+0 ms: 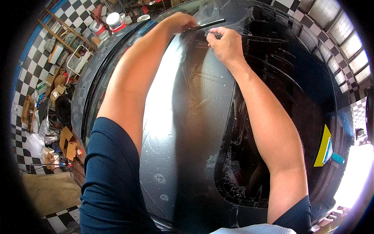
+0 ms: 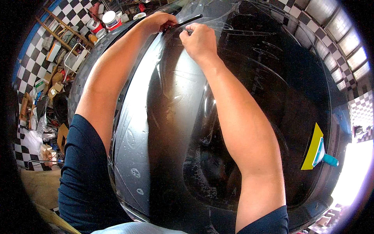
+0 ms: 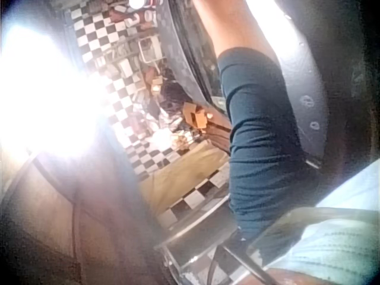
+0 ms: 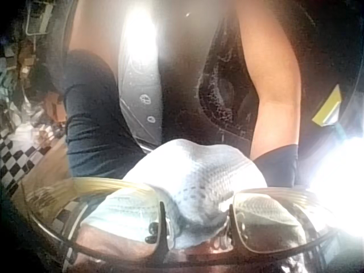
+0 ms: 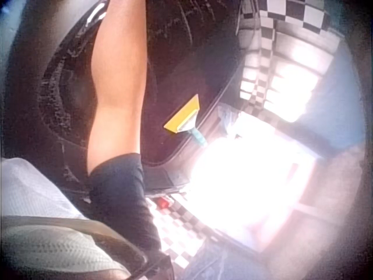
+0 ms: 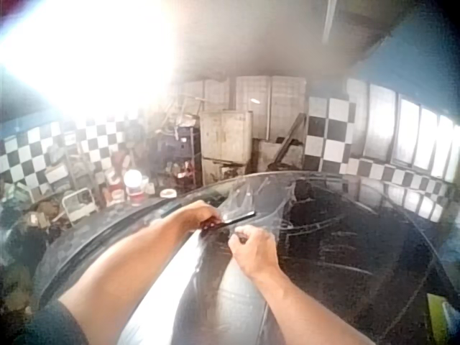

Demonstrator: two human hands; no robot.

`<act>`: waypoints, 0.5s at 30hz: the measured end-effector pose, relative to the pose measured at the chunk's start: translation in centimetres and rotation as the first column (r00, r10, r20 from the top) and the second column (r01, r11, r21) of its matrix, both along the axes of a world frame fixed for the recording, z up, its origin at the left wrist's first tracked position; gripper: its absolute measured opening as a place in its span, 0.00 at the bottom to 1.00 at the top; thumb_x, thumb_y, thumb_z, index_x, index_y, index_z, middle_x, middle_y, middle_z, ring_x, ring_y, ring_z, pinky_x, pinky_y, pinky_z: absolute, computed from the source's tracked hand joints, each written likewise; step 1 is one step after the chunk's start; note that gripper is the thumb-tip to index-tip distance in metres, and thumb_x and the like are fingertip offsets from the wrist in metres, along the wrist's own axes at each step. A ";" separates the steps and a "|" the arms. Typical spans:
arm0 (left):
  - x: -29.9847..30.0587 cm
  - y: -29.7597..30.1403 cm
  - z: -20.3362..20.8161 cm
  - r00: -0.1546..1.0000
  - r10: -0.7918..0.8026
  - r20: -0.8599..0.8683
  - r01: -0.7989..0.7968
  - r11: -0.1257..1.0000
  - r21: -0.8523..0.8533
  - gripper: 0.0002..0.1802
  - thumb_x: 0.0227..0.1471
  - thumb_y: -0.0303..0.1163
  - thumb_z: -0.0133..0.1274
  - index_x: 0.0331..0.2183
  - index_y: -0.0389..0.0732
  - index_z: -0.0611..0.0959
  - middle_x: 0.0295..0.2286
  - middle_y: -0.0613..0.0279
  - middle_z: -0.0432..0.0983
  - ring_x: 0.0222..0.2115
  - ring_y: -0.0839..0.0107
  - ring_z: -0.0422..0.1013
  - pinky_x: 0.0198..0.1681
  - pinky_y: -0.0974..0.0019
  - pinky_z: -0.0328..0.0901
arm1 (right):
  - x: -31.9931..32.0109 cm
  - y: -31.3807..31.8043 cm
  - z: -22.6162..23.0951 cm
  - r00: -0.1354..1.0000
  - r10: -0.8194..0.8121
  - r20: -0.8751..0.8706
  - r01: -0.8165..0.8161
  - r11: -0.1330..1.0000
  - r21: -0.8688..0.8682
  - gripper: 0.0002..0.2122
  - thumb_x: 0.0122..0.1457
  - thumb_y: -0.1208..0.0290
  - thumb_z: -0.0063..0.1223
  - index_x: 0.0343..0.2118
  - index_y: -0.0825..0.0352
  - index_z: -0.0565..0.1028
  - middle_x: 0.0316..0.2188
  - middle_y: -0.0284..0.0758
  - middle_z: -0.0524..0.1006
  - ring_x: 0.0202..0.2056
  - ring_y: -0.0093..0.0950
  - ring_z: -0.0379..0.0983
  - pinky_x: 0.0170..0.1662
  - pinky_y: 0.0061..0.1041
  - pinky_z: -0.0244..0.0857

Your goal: The person applies a transparent protective film to the rear hatch of a car. They use a black squeegee to smooth the film and remove bubbles, then a yellow squeegee to press the edges and ensure adhesion. The person also uses a small blade to trim excess film along the hatch edges.

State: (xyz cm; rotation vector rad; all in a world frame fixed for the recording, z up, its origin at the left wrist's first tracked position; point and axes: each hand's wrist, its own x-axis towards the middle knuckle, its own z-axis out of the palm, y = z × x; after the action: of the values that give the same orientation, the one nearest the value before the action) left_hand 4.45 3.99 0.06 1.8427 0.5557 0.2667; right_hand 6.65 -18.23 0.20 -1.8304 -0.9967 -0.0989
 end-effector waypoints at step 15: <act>0.1 0.6 -0.1 0.999 0.032 -0.009 -0.032 0.999 0.018 0.07 0.41 0.35 0.57 0.17 0.45 0.81 0.13 0.75 0.68 0.14 0.84 0.61 0.15 0.76 0.51 | 0.0 0.1 0.1 0.999 0.008 -0.051 -0.008 1.000 0.012 0.15 0.46 0.66 0.55 0.35 0.70 0.78 0.27 0.47 0.78 0.31 0.38 0.77 0.40 0.29 0.69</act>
State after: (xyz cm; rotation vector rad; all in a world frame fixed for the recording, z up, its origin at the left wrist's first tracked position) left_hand 4.54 4.63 -0.01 1.8539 0.5915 0.2856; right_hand 6.65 -18.17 0.31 -1.8094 -0.9660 -0.0532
